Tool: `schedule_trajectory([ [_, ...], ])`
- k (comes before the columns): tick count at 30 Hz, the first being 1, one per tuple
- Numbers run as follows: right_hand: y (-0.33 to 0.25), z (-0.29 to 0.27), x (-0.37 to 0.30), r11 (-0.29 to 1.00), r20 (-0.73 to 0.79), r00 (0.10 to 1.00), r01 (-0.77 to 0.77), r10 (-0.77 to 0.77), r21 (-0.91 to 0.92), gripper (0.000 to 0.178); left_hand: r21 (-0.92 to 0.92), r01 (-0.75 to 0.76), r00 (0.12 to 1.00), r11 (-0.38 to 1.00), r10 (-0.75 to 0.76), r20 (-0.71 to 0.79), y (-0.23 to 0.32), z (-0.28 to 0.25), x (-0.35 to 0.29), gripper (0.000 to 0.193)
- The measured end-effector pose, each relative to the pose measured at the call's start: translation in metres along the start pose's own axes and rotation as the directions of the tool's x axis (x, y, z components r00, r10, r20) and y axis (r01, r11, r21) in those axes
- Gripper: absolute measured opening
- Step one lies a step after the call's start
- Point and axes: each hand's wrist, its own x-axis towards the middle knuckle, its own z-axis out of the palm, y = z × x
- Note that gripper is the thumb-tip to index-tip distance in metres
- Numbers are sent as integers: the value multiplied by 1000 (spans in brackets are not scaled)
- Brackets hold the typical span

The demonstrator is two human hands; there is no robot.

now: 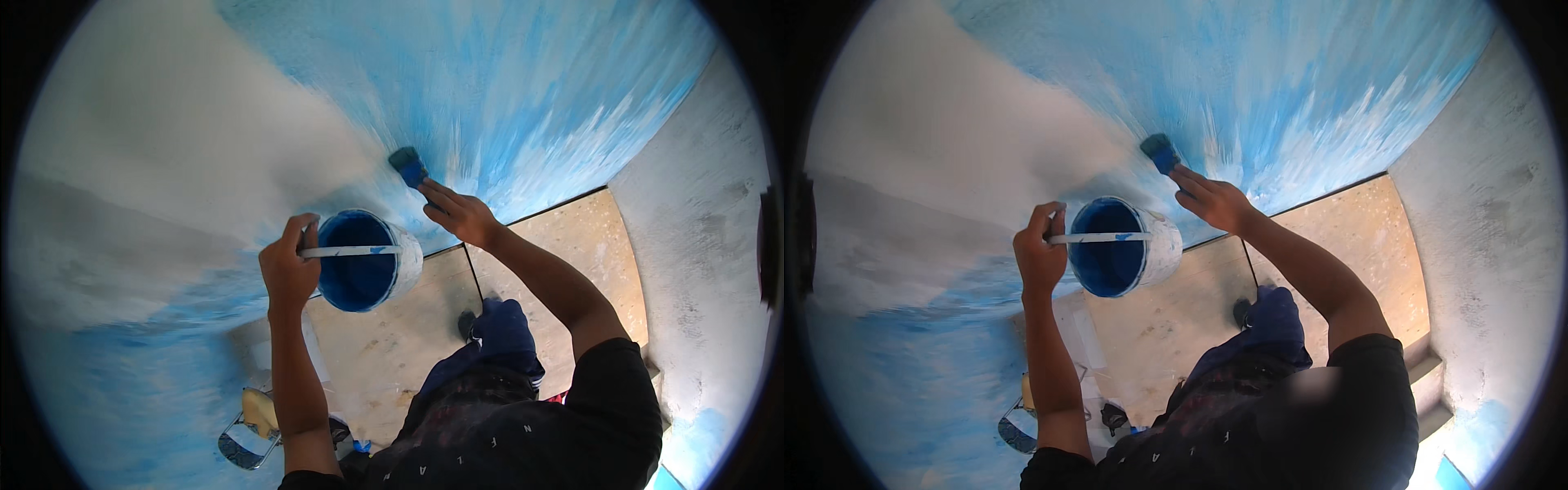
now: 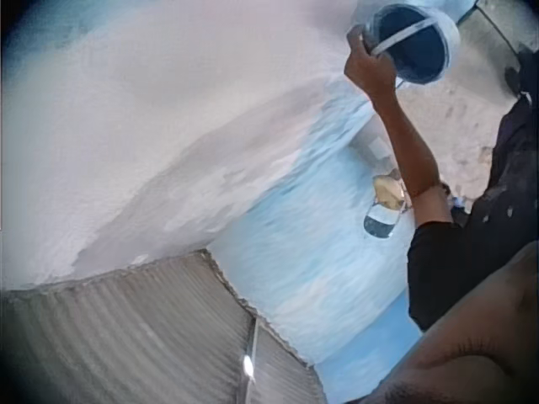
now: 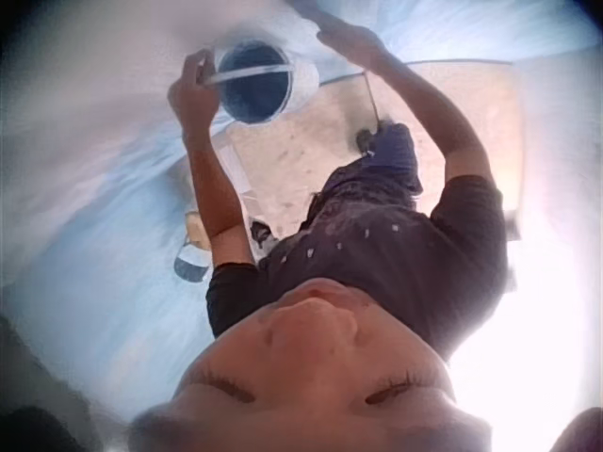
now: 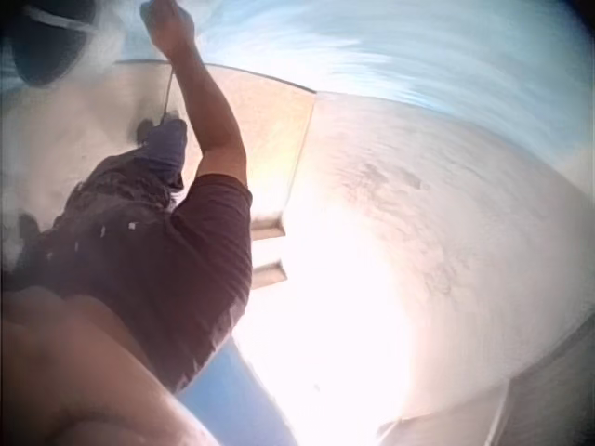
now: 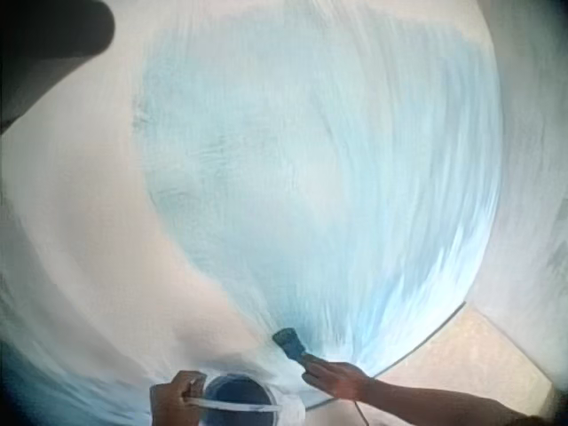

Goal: The person paints a wall with blue paint using a brush, dipping the brush into a bucket held by hand or hooked on a strap.

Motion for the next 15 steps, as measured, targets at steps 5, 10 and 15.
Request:
schedule_trajectory([
  [5, -4, 82, -103, 988, 167, 976, -149, 142, 32, 14, -41, 260, 942, 965, -244, 231, 1, 23, -34, 9],
  [10, 8, 107, -159, 760, 485, 673, -649, 559, 25, 14, -89, 403, 870, 911, -352, 346, 2, 55, -30, 8],
  [15, 19, 57, -85, 856, 263, 844, -506, 467, 105, 23, -72, 404, 862, 912, -353, 365, 15, 50, -36, 8],
])
